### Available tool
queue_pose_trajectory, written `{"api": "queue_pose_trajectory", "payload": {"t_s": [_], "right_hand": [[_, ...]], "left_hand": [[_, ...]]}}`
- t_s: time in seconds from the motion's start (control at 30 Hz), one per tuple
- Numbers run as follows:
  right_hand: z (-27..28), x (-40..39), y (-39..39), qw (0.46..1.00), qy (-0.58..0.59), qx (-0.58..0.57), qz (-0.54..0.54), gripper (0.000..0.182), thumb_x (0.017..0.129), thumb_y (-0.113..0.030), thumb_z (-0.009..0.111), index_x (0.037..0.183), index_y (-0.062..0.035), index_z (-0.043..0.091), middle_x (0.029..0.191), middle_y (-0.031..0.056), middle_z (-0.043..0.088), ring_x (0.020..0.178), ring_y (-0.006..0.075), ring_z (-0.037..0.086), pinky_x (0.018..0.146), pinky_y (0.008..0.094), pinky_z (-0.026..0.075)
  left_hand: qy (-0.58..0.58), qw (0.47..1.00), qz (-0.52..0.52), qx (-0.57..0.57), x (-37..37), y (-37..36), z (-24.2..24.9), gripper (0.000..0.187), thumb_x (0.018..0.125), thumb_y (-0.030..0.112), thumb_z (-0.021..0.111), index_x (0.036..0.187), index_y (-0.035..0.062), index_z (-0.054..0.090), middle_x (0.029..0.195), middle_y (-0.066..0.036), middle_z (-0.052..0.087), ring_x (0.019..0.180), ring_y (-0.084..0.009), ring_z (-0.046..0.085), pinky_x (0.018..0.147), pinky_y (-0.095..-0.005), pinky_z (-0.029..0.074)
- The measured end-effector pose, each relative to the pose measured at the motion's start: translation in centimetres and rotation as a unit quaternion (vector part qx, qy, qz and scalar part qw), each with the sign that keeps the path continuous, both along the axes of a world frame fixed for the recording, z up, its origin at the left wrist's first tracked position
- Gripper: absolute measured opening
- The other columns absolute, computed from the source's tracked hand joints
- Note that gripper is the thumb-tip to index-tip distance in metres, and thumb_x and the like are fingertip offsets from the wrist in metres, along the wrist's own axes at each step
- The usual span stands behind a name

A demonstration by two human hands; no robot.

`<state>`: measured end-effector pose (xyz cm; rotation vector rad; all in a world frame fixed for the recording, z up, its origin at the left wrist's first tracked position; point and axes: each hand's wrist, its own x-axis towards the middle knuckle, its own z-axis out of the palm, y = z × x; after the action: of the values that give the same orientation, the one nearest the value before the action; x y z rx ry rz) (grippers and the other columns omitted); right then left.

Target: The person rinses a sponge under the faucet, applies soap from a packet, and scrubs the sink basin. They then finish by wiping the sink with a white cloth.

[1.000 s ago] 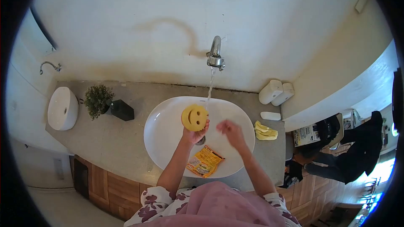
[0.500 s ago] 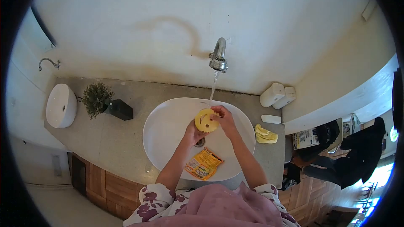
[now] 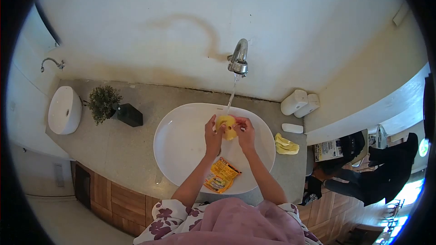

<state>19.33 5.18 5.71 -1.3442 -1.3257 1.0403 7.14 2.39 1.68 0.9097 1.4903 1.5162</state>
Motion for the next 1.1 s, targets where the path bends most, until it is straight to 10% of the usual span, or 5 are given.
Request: {"api": "queue_pose_trajectory", "payload": {"t_s": [0.07,0.4,0.6,0.9,1.1], "right_hand": [[-0.5,-0.2,-0.4,1.000,0.009,0.004,-0.013,0.025,0.079,-0.004,0.070,0.102,-0.0053,0.061,0.091,0.0018,0.062,0.079,0.0098,0.055,0.071,0.0256,0.048],[-0.5,-1.1,-1.6,0.999,0.032,0.007,-0.044,0.021,0.081,-0.002,0.067,0.100,-0.0030,0.059,0.090,0.0023,0.062,0.080,0.0097,0.056,0.073,0.0255,0.048],[-0.7,-0.6,-1.6,0.997,0.031,0.007,-0.074,0.021,0.079,-0.003,0.069,0.098,-0.0030,0.059,0.090,0.0030,0.062,0.077,0.0110,0.055,0.071,0.0263,0.048],[-0.1,-0.7,-2.0,0.995,0.048,-0.002,-0.089,0.019,0.081,-0.004,0.068,0.098,-0.0028,0.059,0.089,0.0032,0.061,0.079,0.0112,0.055,0.074,0.0271,0.047],[0.1,-1.0,-1.9,0.992,0.059,-0.002,-0.111,0.018,0.081,-0.005,0.068,0.097,-0.0019,0.059,0.089,0.0035,0.061,0.079,0.0112,0.056,0.074,0.0270,0.047]], "left_hand": [[0.201,0.975,0.064,0.062,0.0,-0.9,2.0,0.034,0.086,0.018,0.068,0.118,0.0084,0.060,0.114,-0.009,0.055,0.097,-0.0201,0.059,0.076,-0.0320,0.050],[0.146,0.987,0.037,0.061,0.2,-0.4,3.6,0.017,0.088,0.014,0.066,0.100,0.0024,0.067,0.080,-0.006,0.060,0.069,-0.0154,0.058,0.064,-0.0282,0.047],[-0.228,0.973,0.045,-0.003,-2.2,0.1,-0.4,0.014,0.087,0.014,0.067,0.081,0.0020,0.062,0.073,-0.003,0.059,0.065,-0.0125,0.055,0.062,-0.0269,0.046],[0.011,0.991,0.133,0.012,-1.4,-1.4,-0.3,0.014,0.081,0.008,0.071,0.090,0.0026,0.062,0.090,-0.006,0.060,0.074,-0.0178,0.057,0.069,-0.0282,0.048],[0.160,0.986,0.016,0.048,0.2,-2.1,1.7,0.015,0.079,0.012,0.073,0.094,0.0081,0.068,0.092,-0.006,0.061,0.075,-0.0188,0.058,0.066,-0.0305,0.049]]}}
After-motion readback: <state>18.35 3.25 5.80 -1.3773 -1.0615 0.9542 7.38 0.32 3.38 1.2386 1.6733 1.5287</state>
